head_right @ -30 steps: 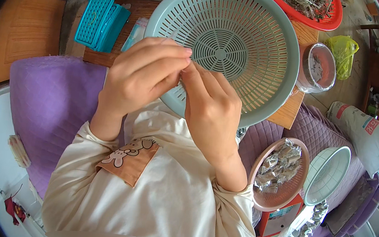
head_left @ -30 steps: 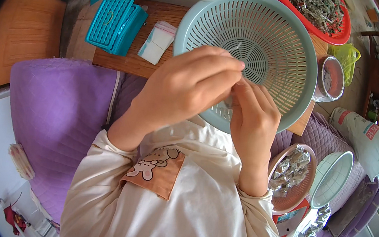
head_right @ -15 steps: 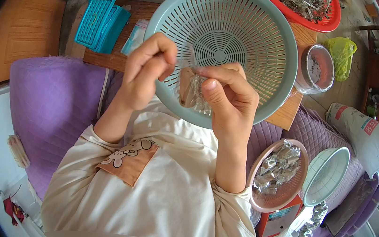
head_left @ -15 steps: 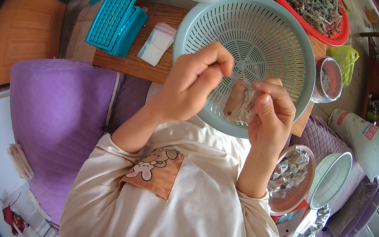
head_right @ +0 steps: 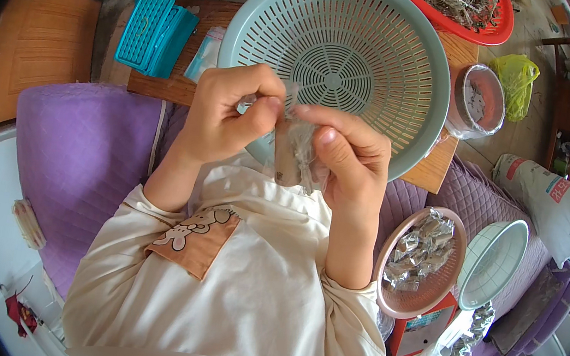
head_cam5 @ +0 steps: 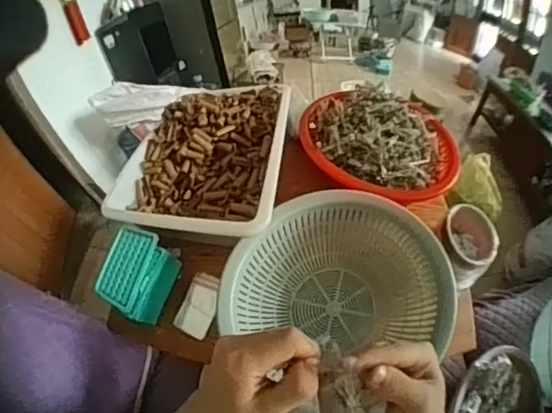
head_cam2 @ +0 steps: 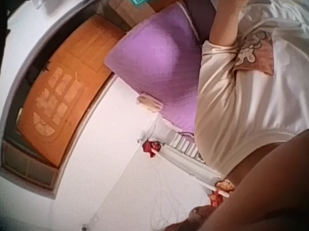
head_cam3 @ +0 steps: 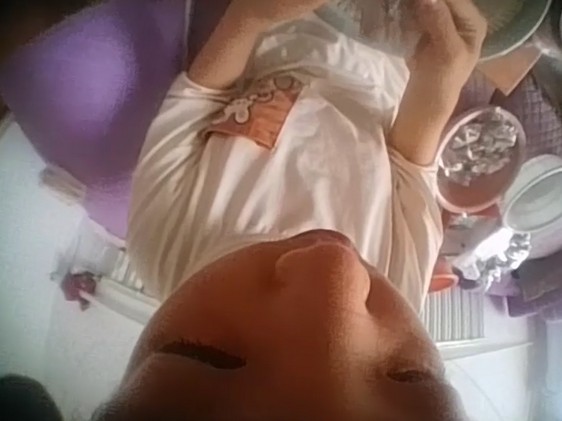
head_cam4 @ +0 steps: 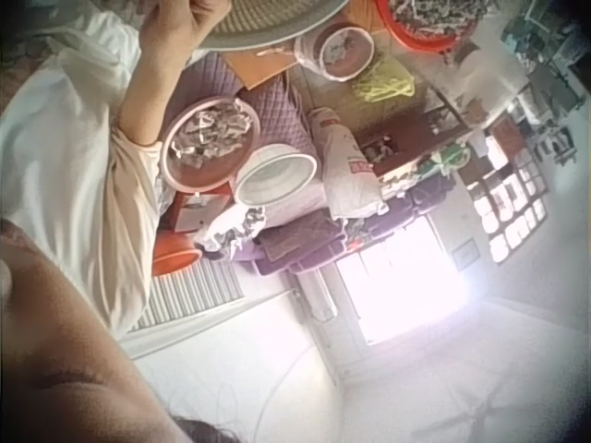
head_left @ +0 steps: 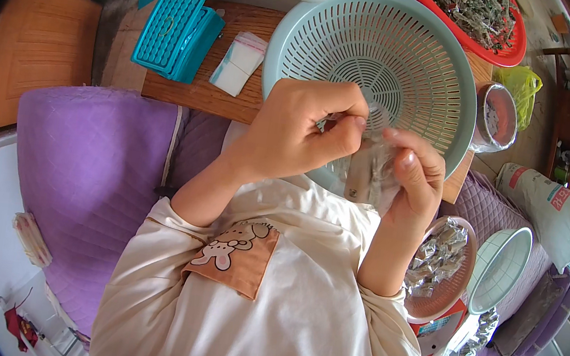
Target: The person packages small wooden sticks and dried items into small plastic bags by hand.
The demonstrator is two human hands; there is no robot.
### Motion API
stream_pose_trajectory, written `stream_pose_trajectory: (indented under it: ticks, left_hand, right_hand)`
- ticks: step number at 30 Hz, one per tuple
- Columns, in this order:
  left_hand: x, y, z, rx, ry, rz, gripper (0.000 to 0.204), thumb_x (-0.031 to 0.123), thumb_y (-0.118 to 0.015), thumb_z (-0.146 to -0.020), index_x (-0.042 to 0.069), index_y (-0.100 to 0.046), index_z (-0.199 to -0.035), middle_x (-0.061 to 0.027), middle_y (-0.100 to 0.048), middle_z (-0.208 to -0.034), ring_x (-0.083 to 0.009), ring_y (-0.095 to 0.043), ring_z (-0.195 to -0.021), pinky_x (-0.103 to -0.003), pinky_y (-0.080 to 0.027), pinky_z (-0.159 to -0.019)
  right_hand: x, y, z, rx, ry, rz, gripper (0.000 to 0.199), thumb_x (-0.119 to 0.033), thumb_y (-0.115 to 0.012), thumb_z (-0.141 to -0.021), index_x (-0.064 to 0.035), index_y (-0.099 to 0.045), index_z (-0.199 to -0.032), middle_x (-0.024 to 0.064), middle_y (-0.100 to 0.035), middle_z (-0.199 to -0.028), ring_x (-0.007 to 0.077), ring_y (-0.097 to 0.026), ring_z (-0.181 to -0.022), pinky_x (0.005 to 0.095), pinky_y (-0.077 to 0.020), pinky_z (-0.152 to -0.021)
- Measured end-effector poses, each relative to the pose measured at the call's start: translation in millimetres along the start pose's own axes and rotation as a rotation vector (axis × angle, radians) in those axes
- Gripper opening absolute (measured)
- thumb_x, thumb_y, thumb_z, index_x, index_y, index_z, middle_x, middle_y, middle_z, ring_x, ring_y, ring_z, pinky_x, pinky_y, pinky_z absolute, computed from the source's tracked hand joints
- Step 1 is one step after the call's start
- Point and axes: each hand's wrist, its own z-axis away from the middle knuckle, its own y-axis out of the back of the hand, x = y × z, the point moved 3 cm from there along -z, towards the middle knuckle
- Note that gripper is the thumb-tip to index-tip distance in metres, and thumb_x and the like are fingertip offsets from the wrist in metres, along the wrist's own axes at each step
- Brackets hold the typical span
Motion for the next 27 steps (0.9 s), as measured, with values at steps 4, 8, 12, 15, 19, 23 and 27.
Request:
stream_pose_trajectory:
  ticks: [4, 8, 12, 15, 19, 23, 27]
  left_hand:
    - [8, -11, 8, 0.255, -0.451, -0.352, 0.012, 0.002, -0.056, -0.062, 0.008, -0.051, -0.071, -0.0015, -0.041, -0.055, -0.0157, -0.043, -0.047, -0.025, -0.039, -0.044]
    - [-2, -22, 10, 0.235, -0.912, -0.523, 0.02, 0.001, -0.059, -0.054, 0.007, -0.049, -0.071, -0.0014, -0.04, -0.062, -0.0166, -0.049, -0.057, -0.025, -0.039, -0.042]
    - [-6, -19, 6, 0.148, -1.05, -0.592, 0.021, 0.002, -0.059, -0.053, 0.009, -0.049, -0.071, -0.0006, -0.036, -0.061, -0.0152, -0.047, -0.054, -0.023, -0.039, -0.041]
    - [-1, -3, -9, -0.117, -1.095, -0.792, 0.017, 0.005, -0.059, -0.057, 0.01, -0.05, -0.07, 0.0005, -0.036, -0.06, -0.014, -0.048, -0.055, -0.023, -0.042, -0.044]
    - [-7, 133, -57, -0.099, -0.817, -1.142, 0.002, 0.012, -0.055, -0.077, 0.01, -0.055, -0.078, -0.0039, -0.058, -0.078, -0.0168, -0.056, -0.067, -0.029, -0.045, -0.057]
    - [-30, 338, -53, 0.572, 0.098, -0.979, 0.02, 0.019, -0.05, -0.084, 0.0, -0.051, -0.088, -0.01, -0.053, -0.073, -0.0169, -0.053, -0.072, -0.029, -0.043, -0.063]
    - [-37, 325, -10, 0.547, 0.632, -0.816, 0.03, 0.03, -0.042, -0.086, 0.005, -0.051, -0.1, -0.0087, -0.057, -0.088, -0.0222, -0.056, -0.078, -0.035, -0.045, -0.066]
  right_hand:
    - [12, 4, 6, 0.123, 0.0, -0.315, 0.018, -0.01, -0.05, -0.081, 0.0044, -0.057, -0.09, 0.0052, -0.055, -0.072, 0.0072, -0.041, -0.046, 0.0183, -0.0342, -0.045]
    - [17, 3, 8, 0.022, -0.028, -0.764, 0.013, -0.012, -0.046, -0.078, 0.0008, -0.049, -0.074, 0.005, -0.046, -0.067, 0.0117, -0.044, -0.048, 0.0226, -0.0396, -0.048]
    - [19, 9, 12, -0.007, 0.01, -0.824, 0.017, -0.013, -0.047, -0.076, -0.0051, -0.039, -0.063, 0.0043, -0.036, -0.063, 0.014, -0.039, -0.048, 0.0253, -0.0384, -0.046]
    - [18, 72, 41, 0.202, 0.055, -0.279, 0.023, -0.025, -0.057, -0.075, -0.0058, -0.044, -0.075, 0.0053, -0.045, -0.075, 0.0132, -0.048, -0.059, 0.0215, -0.0408, -0.044]
    - [-62, 136, 101, 1.109, 0.325, 0.471, 0.014, -0.018, -0.055, -0.082, -0.0067, -0.053, -0.073, -0.0001, -0.054, -0.066, 0.0081, -0.051, -0.054, 0.0177, -0.0405, -0.051]
    - [-87, 222, 164, 0.874, -0.136, 1.284, 0.015, -0.016, -0.053, -0.081, -0.0054, -0.055, -0.07, -0.0017, -0.05, -0.057, 0.0081, -0.046, -0.051, 0.0222, -0.0359, -0.048]
    - [-64, 235, 187, 0.561, -0.774, 1.599, 0.018, -0.017, -0.054, -0.078, -0.0006, -0.06, -0.078, 0.0093, -0.056, -0.06, 0.0161, -0.054, -0.05, 0.0319, -0.0413, -0.05]
